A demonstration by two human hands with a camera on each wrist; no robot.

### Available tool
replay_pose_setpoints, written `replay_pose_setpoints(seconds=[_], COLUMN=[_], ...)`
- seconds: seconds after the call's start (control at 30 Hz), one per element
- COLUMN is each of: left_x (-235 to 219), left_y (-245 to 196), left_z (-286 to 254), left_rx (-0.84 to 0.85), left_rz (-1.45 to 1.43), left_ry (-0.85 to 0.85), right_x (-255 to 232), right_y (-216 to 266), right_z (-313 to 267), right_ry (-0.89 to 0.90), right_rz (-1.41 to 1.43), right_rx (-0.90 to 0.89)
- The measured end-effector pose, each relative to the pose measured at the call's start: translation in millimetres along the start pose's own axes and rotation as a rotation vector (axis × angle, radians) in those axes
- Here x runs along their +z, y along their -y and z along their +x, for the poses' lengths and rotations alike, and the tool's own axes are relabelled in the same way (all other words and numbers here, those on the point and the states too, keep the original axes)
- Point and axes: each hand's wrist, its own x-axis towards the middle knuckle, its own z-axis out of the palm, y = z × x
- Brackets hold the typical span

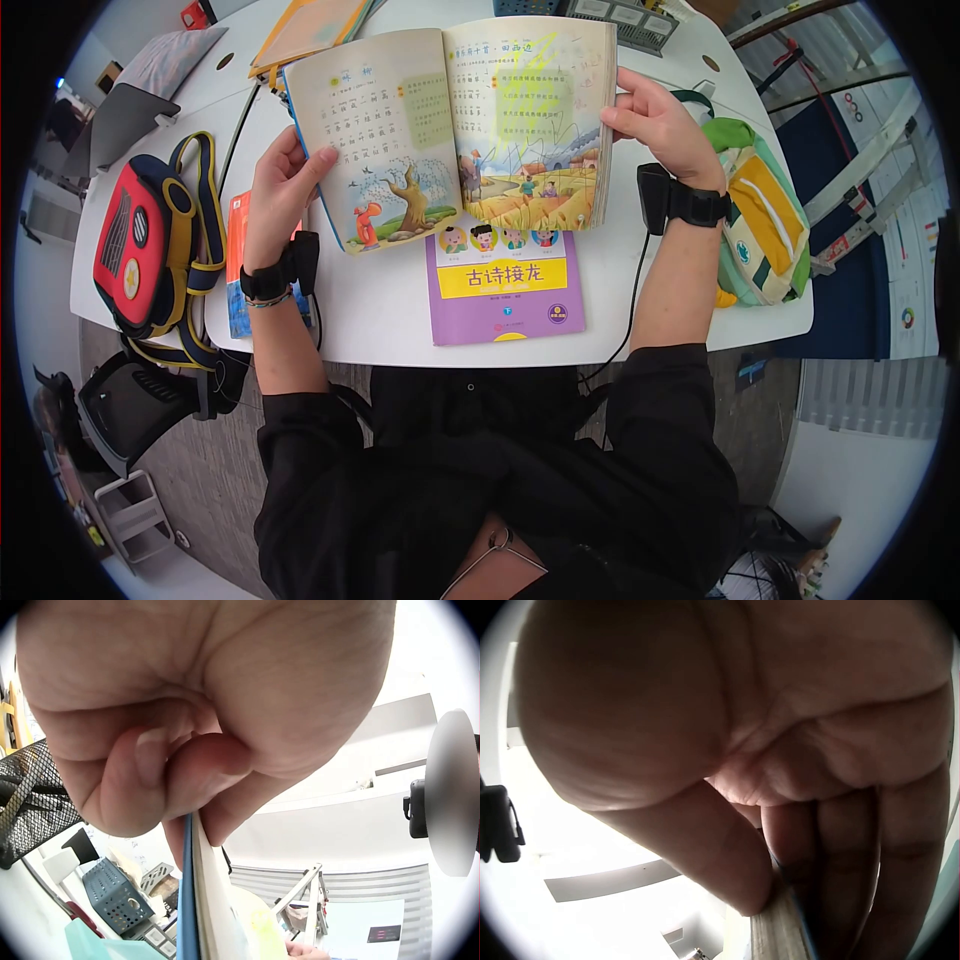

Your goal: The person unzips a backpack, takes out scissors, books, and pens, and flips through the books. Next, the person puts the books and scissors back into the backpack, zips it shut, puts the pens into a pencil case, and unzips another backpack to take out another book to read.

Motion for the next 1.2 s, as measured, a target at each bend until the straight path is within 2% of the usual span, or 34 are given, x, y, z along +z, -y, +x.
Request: replay_pose_setpoints(seconds=[0.37, 1.2], left_x=[-0.8, 1.1], left_y=[1.0, -1.3], left_z=[0.1, -0.9], left_rx=[-0.010, -0.014], left_rz=[-0.002, -0.004], left_ry=[0.005, 0.000], right_x=[0.1, 1.3], right_y=[-3.7, -2.3], right_z=[1.4, 2.2], right_ry=[0.030, 0.045], right_rz=[0.086, 0.093], right_rx=[-0.027, -0.032])
